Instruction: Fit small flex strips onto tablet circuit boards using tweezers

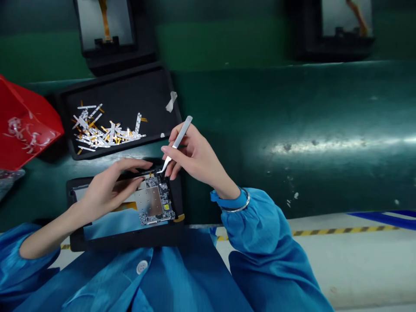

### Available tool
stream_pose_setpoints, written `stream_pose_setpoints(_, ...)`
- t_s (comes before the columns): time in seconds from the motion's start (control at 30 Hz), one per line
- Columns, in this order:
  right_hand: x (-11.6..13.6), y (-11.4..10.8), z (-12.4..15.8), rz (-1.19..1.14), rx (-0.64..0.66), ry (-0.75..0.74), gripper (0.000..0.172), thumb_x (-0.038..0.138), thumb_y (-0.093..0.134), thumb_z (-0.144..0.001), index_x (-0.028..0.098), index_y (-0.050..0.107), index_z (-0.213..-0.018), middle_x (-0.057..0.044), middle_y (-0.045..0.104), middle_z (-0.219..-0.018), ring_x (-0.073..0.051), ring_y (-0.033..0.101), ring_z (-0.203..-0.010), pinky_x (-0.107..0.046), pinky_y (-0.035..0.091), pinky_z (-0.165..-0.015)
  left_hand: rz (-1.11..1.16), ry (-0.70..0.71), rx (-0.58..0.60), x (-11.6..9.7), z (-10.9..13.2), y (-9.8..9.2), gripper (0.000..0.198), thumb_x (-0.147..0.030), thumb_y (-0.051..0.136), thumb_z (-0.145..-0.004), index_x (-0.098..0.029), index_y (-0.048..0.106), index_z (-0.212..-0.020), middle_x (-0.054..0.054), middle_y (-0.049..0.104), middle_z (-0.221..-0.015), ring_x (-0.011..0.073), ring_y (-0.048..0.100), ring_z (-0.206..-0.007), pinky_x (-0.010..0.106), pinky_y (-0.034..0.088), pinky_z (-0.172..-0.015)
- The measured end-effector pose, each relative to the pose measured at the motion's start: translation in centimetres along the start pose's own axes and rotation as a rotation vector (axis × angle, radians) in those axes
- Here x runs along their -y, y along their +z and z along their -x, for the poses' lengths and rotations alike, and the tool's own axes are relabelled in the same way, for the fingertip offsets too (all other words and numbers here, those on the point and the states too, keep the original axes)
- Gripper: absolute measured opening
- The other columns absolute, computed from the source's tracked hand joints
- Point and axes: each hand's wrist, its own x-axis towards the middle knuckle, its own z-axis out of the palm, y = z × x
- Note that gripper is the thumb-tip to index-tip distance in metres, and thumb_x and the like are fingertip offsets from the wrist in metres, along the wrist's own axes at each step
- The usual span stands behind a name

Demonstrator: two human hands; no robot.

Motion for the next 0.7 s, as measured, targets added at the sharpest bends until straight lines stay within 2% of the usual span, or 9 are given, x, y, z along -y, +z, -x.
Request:
stream_pose_setpoints(0.17,-0.2,-0.3,0.1,0.012,-0.037,-0.012,0.033,0.039,0.073,-0.086,0.025,0.044,-0.090,0.006,0.063,-0.069,-0.014,0.067,-0.049,-0.025,0.057,-0.040,0.134,-0.038,0.042,0.0,-1.0,-0.1,0.037,-0.011,0.056,-0.095,-0.021,0.043,-0.128,0.003,0.072,-0.114,0.0134,0.068,-0.109,0.022,0.058,-0.086)
stream_pose_setpoints(0.4,-0.6,-0.3,0.2,0.020,-0.033,0.008,0.031,0.040,0.072,-0.086,0.026,0.044,-0.090,0.006,0.063,-0.070,-0.013,0.065,-0.050,-0.026,0.055,-0.040,0.120,-0.054,-0.039,0.1,-1.4,0.8,0.025,0.001,0.054,-0.090,-0.020,0.049,-0.103,-0.002,0.070,-0.094,0.0104,0.072,-0.096,0.015,0.055,-0.075)
stream_pose_setpoints(0.57,-0.8,-0.2,0.3,0.012,-0.004,0.020,0.029,0.038,0.071,-0.088,0.025,0.046,-0.093,0.006,0.063,-0.073,-0.012,0.065,-0.053,-0.024,0.055,-0.043,0.125,-0.104,-0.052,-0.1,-1.5,0.9,0.025,0.003,0.054,-0.087,-0.020,0.051,-0.095,-0.003,0.068,-0.090,0.0118,0.071,-0.095,0.019,0.055,-0.075)
stream_pose_setpoints(0.7,-0.8,-0.2,0.3,0.010,-0.003,0.029,0.030,0.040,0.070,-0.088,0.024,0.045,-0.090,0.006,0.062,-0.072,-0.011,0.065,-0.052,-0.023,0.055,-0.042,0.109,-0.079,0.025,-0.1,-1.5,0.7,0.029,0.006,0.049,-0.087,-0.022,0.052,-0.094,-0.005,0.067,-0.081,0.0106,0.069,-0.084,0.022,0.055,-0.074)
